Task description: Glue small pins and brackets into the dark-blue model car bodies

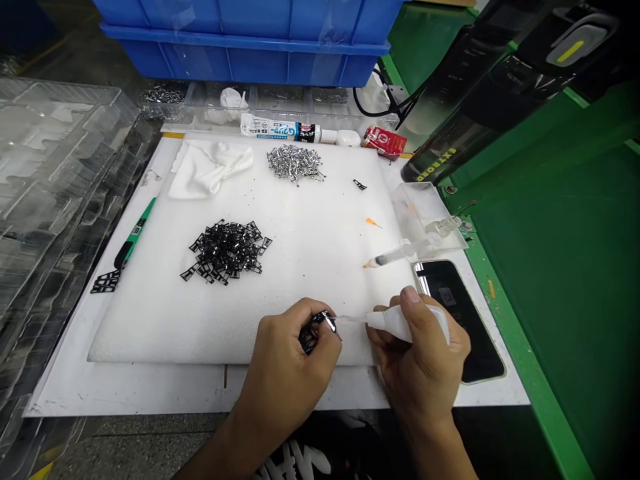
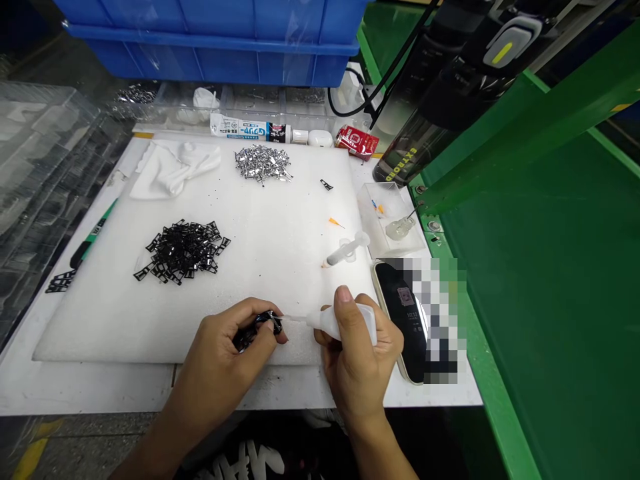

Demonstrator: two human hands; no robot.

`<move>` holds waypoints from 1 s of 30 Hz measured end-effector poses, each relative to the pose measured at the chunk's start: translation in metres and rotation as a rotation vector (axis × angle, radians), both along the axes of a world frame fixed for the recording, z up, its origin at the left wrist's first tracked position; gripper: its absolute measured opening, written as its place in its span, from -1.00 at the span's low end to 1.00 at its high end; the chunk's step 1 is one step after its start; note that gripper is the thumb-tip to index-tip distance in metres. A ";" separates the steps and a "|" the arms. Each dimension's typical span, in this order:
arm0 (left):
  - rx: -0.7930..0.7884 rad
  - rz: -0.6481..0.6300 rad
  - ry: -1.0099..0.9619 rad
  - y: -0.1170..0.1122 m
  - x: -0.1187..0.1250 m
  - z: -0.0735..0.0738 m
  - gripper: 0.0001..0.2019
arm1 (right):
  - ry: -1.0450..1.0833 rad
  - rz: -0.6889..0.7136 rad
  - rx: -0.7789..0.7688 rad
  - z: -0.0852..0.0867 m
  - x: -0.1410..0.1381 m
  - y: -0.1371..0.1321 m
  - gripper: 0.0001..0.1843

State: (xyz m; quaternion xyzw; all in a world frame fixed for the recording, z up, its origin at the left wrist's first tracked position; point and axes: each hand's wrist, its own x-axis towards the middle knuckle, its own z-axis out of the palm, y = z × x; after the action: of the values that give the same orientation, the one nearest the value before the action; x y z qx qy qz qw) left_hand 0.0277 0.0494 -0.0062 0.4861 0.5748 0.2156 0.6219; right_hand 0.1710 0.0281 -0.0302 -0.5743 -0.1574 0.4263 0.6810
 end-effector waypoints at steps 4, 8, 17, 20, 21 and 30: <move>-0.041 0.043 -0.041 0.001 -0.001 0.002 -0.84 | 0.042 -0.042 0.042 0.004 0.006 0.001 -0.48; -0.103 0.101 -0.101 0.002 -0.003 0.004 -0.85 | 0.031 -0.060 0.068 0.007 0.008 0.002 -0.44; -0.111 0.117 -0.122 0.003 -0.003 0.002 -0.83 | -0.050 -0.022 -0.009 0.003 0.000 0.000 -0.50; -0.108 0.130 -0.119 0.002 -0.002 0.003 -0.82 | -0.076 -0.026 -0.025 0.003 -0.001 -0.001 -0.50; -0.106 0.136 -0.121 0.001 -0.001 0.003 -0.82 | -0.082 -0.027 -0.025 0.003 -0.001 -0.001 -0.49; -0.095 0.143 -0.114 0.001 -0.001 0.003 -0.83 | -0.107 -0.011 -0.042 0.002 0.000 -0.001 -0.53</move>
State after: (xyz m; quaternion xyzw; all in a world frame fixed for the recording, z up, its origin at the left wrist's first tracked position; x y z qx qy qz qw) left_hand 0.0267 0.0509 -0.0035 0.4008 0.5813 0.2594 0.6589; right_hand 0.1714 0.0268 -0.0280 -0.6114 -0.1814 0.3945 0.6616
